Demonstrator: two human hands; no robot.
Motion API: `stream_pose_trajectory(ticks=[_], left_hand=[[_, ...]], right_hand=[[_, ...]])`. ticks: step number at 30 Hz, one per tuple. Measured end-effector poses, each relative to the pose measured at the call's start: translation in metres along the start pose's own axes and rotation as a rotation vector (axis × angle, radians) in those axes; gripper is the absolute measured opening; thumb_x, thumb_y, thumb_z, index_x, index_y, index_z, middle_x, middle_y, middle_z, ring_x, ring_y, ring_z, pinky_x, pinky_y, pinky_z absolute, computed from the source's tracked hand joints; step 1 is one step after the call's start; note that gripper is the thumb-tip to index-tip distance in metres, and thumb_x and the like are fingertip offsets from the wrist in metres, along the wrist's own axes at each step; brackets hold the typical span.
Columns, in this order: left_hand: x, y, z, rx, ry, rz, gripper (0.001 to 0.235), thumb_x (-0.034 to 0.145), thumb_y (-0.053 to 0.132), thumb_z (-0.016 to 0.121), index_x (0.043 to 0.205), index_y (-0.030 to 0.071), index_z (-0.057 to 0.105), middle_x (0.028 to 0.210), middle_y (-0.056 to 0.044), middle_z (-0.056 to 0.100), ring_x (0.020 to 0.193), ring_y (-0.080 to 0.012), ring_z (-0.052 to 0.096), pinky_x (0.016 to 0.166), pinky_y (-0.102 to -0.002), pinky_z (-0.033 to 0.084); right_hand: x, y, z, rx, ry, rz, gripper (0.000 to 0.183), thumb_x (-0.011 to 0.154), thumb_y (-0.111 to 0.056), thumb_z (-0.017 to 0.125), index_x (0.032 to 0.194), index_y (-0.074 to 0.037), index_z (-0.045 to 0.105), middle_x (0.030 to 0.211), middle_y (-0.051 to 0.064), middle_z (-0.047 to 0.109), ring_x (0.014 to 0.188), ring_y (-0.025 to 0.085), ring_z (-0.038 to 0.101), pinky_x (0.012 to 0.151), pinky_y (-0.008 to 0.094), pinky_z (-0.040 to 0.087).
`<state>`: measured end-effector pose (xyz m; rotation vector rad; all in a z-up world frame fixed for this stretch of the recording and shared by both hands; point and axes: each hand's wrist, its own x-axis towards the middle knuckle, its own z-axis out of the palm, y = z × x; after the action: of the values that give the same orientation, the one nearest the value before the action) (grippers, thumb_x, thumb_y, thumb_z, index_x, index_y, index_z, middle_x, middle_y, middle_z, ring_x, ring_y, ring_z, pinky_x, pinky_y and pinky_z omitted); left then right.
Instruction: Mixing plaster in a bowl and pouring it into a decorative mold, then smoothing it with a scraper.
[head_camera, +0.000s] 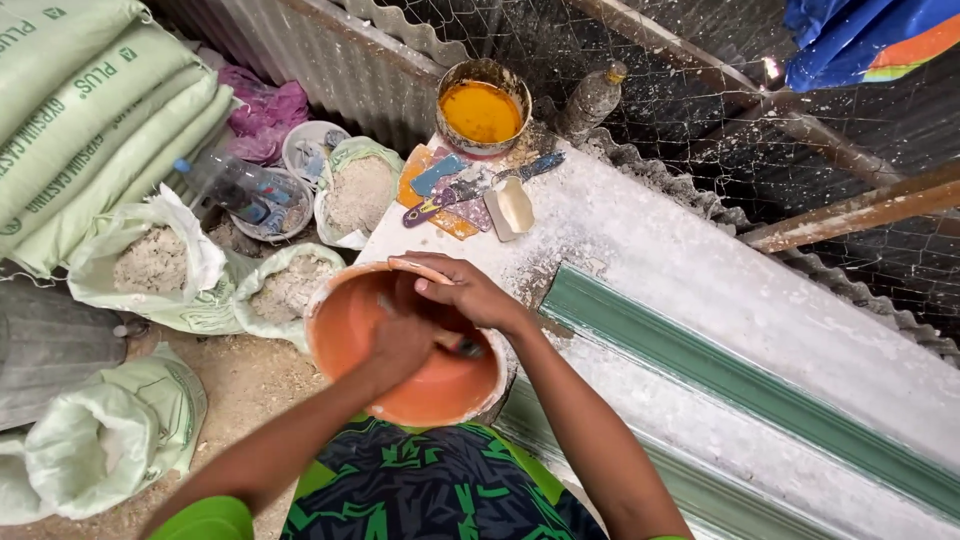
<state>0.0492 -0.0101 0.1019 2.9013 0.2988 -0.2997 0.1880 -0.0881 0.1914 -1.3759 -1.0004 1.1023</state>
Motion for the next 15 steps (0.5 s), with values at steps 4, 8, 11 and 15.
stream_pose_trajectory(ticks=[4, 8, 11, 15], left_hand=[[-0.001, 0.003, -0.028, -0.768, -0.244, -0.18, 0.034, 0.088, 0.031, 0.061, 0.078, 0.001, 0.075, 0.073, -0.022, 0.072, 0.082, -0.0426, 0.074, 0.074, -0.054, 0.056], [-0.005, -0.013, -0.056, -1.392, -0.199, -0.401, 0.048, 0.098, 0.046, 0.063, 0.1, -0.002, 0.067, 0.07, -0.012, 0.064, 0.057, -0.0271, 0.072, 0.052, -0.031, 0.056], [-0.015, -0.026, -0.102, -1.073, -0.181, -0.366, 0.058, 0.095, 0.06, 0.058, 0.116, 0.007, 0.07, 0.071, -0.011, 0.078, 0.079, -0.025, 0.078, 0.075, -0.037, 0.058], [-0.011, -0.042, -0.125, -1.043, 0.06, -0.445, 0.062, 0.091, 0.056, 0.068, 0.14, 0.018, 0.064, 0.074, -0.01, 0.079, 0.08, -0.0197, 0.076, 0.073, -0.036, 0.058]], right_hand=[[0.007, 0.013, -0.009, 0.08, 0.107, 0.029, 0.043, 0.101, -0.02, 0.064, 0.143, -0.011, 0.061, 0.144, 0.012, 0.061, 0.142, 0.026, 0.046, 0.122, 0.049, 0.029], [0.001, 0.018, -0.025, 0.22, 0.188, 0.107, 0.044, 0.098, -0.019, 0.066, 0.142, -0.014, 0.063, 0.13, 0.007, 0.069, 0.124, 0.018, 0.058, 0.113, 0.041, 0.041], [-0.007, 0.032, -0.045, 0.335, 0.305, 0.161, 0.045, 0.095, -0.017, 0.069, 0.14, -0.016, 0.065, 0.125, 0.01, 0.071, 0.114, 0.019, 0.065, 0.104, 0.041, 0.05], [-0.037, 0.044, -0.064, 0.524, 0.51, 0.23, 0.055, 0.09, -0.016, 0.07, 0.145, -0.017, 0.061, 0.129, 0.015, 0.07, 0.108, 0.025, 0.069, 0.094, 0.045, 0.057]])
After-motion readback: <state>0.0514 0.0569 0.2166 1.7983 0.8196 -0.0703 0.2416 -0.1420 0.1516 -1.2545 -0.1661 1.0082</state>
